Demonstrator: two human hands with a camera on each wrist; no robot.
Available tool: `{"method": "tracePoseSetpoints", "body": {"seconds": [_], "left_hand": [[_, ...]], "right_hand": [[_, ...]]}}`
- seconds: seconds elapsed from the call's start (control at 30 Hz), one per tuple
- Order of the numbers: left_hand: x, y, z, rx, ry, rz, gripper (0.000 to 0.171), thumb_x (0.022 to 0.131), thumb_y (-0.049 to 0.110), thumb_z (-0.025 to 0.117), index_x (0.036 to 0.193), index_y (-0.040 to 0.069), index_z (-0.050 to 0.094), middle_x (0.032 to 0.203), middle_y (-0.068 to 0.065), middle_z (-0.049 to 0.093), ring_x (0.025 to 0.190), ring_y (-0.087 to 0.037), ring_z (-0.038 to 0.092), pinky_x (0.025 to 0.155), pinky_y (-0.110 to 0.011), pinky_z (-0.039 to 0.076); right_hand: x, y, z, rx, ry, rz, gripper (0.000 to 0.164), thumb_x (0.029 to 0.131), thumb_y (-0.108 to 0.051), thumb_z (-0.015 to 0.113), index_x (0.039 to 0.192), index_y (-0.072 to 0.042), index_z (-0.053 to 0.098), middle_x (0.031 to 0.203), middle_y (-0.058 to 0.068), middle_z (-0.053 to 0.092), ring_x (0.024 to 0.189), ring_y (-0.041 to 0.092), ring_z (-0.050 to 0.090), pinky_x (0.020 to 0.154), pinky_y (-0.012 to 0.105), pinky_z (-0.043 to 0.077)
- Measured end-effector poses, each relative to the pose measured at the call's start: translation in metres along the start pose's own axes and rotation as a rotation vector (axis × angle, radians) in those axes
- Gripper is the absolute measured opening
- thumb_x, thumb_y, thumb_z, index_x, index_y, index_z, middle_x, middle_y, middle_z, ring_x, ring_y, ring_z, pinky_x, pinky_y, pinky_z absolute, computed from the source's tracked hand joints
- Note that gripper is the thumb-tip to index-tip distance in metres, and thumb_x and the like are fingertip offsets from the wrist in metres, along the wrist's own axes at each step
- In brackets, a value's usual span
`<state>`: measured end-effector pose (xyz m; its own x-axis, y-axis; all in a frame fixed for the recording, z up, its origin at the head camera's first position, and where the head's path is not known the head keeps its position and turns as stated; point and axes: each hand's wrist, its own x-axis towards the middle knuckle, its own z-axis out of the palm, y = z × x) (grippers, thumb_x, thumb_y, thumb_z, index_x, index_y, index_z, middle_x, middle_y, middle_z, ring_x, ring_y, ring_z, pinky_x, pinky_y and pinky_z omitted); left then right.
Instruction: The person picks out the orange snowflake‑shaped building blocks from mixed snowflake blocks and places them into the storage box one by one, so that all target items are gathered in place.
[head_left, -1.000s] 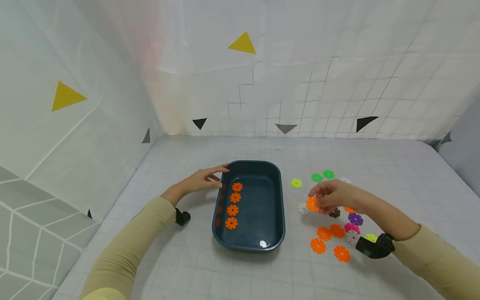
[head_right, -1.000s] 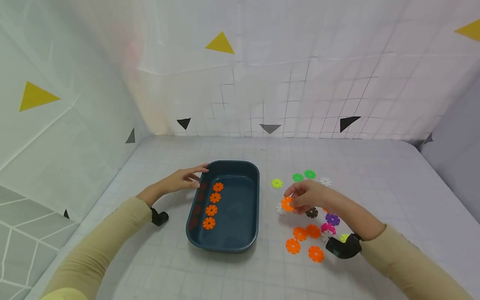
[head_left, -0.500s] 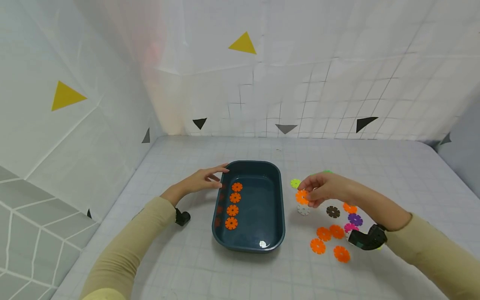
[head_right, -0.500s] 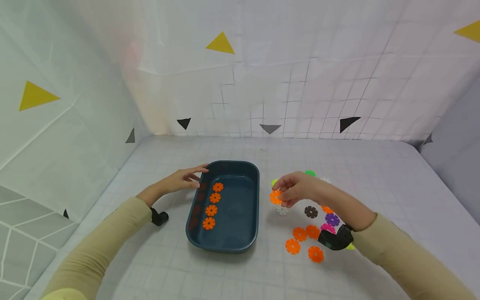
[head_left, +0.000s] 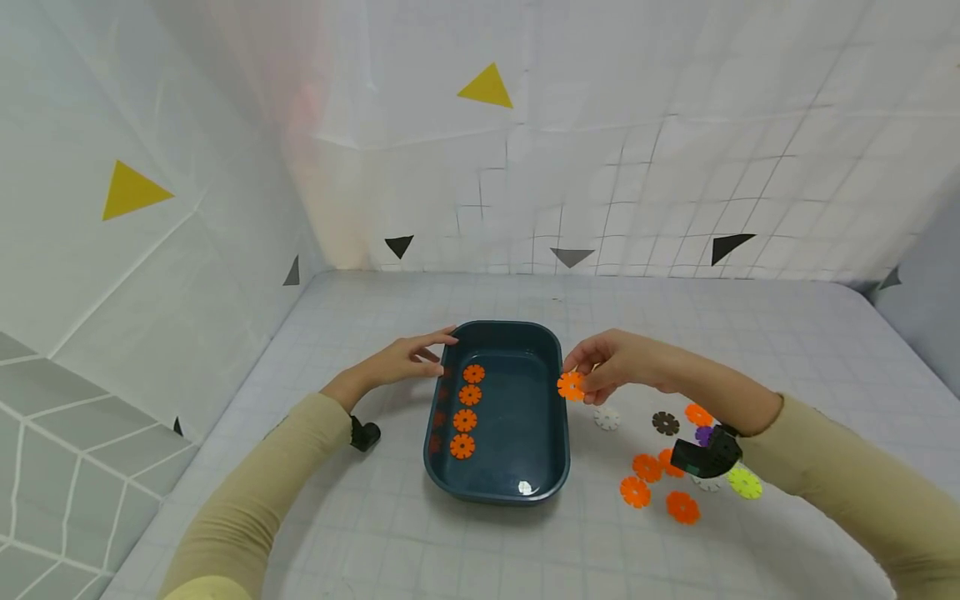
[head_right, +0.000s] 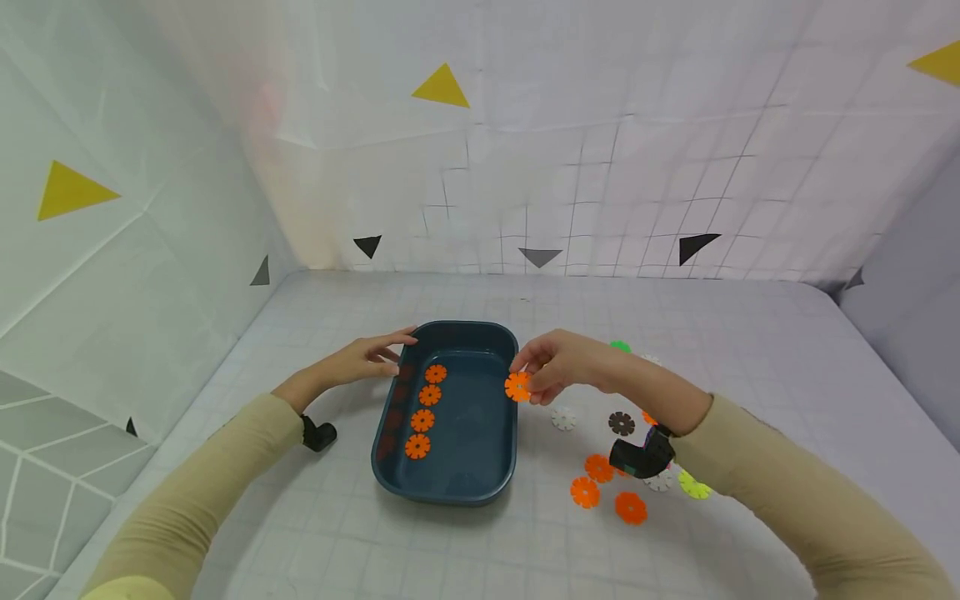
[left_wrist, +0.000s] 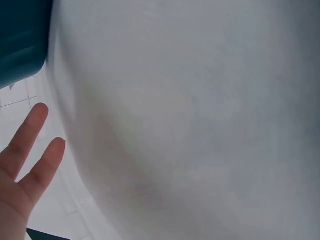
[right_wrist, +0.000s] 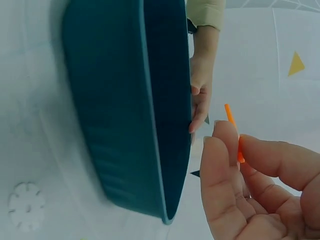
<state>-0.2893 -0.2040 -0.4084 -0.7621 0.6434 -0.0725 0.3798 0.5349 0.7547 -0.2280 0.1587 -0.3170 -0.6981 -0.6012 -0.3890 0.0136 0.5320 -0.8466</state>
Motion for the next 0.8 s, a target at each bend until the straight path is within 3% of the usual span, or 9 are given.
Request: {"method": "tracePoseSetpoints", "body": {"seconds": [0.53,0.8], "left_hand": [[-0.001,0.004,0.000,-0.004,-0.005,-0.027,0.055,0.090,0.024,0.058,0.141,0.019,0.038,0.152,0.006,0.020,0.117,-0.028,0.049,0.096,-0.045,0.040],[0.000,0.001,-0.001,-0.002,-0.006,-0.033,0.054,0.089,0.027,0.059,0.140,0.024,0.039,0.151,0.010,0.022,0.115,-0.024,0.050,0.096,-0.043,0.040]], "right_hand": [[0.028,-0.030,0.012,-0.064,-0.049,-0.002,0.027,0.084,0.000,0.059,0.111,0.002,0.057,0.082,0.007,0.059,0.074,0.019,0.064,0.074,0.033,0.054],[0.035,-0.039,0.018,-0.076,-0.072,-0.010,0.027,0.084,-0.001,0.060,0.111,0.001,0.057,0.084,0.006,0.063,0.073,0.017,0.065,0.073,0.033,0.054]]}}
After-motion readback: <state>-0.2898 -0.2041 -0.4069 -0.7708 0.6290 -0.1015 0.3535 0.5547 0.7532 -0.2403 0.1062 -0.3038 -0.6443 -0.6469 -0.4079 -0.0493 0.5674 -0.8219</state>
